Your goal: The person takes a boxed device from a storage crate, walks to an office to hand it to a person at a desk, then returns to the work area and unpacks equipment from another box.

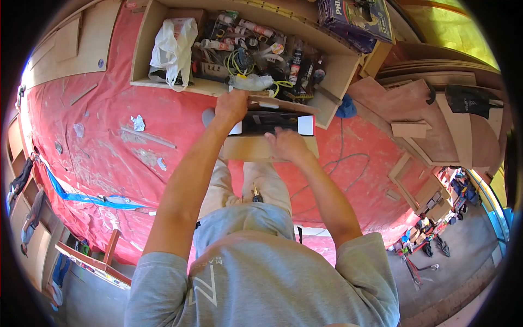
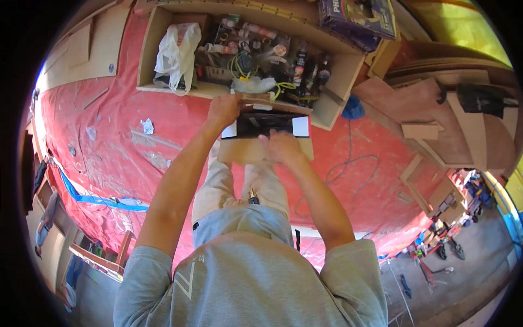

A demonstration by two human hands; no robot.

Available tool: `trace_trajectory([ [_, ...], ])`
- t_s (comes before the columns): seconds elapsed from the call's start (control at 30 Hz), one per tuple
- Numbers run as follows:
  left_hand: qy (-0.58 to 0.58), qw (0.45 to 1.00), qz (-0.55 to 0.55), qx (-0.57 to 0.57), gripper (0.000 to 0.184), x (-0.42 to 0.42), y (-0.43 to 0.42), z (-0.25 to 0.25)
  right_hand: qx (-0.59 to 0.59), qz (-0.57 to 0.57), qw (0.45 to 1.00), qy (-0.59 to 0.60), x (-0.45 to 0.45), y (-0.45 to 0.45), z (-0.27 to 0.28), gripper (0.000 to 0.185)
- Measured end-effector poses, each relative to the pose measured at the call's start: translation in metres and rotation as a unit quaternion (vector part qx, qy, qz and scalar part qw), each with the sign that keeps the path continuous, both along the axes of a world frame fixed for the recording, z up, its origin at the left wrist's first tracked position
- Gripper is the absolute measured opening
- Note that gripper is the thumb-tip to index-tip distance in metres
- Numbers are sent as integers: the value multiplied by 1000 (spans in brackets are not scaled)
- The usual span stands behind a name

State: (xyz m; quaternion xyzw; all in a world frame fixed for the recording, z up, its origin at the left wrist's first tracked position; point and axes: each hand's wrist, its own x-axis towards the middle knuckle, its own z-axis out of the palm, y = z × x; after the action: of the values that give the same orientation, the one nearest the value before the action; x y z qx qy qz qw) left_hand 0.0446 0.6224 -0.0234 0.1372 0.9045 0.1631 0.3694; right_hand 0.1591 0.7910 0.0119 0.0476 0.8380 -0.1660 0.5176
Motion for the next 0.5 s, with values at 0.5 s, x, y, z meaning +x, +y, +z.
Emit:
trace_trajectory([
  [0.5, 40, 995, -42, 78, 14, 13, 33, 24, 110, 100, 986, 77, -18, 56, -39, 32],
])
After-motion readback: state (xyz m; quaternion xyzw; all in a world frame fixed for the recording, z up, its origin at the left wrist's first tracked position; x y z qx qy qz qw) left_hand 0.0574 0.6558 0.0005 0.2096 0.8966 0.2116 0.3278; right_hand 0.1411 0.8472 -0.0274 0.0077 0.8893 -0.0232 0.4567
